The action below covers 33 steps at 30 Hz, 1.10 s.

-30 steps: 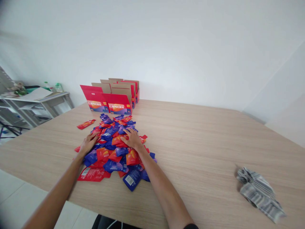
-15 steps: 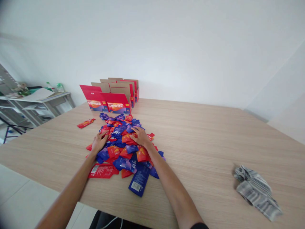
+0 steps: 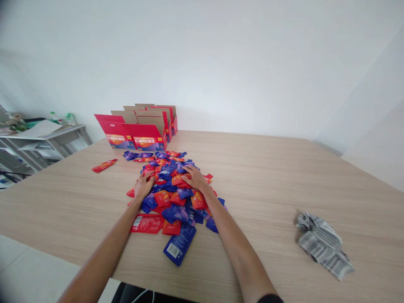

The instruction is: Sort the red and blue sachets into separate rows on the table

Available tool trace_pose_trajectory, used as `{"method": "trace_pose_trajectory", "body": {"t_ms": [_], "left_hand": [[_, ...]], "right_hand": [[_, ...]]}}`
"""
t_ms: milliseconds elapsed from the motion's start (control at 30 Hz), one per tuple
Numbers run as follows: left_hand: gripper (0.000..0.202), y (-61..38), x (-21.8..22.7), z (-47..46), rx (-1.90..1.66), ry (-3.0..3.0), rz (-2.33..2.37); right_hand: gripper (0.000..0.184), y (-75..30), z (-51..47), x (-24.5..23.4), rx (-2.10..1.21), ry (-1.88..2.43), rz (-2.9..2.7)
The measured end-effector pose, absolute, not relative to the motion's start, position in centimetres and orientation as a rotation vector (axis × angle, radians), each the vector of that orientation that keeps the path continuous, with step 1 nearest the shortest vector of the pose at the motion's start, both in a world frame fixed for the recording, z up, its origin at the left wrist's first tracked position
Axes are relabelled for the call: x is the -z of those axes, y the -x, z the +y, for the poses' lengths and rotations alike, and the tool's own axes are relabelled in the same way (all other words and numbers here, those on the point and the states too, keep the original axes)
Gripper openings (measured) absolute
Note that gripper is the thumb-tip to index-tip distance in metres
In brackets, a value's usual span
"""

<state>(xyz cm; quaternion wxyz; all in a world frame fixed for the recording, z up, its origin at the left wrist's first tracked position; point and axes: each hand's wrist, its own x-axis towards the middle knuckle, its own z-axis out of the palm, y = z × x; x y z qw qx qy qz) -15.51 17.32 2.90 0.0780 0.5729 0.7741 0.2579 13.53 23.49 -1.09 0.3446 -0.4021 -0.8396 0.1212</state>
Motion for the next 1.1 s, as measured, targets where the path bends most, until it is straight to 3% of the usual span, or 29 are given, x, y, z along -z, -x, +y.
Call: {"method": "trace_pose_trajectory", "body": {"t_ms": [1100], "left_hand": [[0.055,2.6,-2.0,20.4,-0.787,-1.812,2.150]], "right_hand": [[0.059,-27.2,23.5,1.5,-0.293,1.170,-2.071]]}}
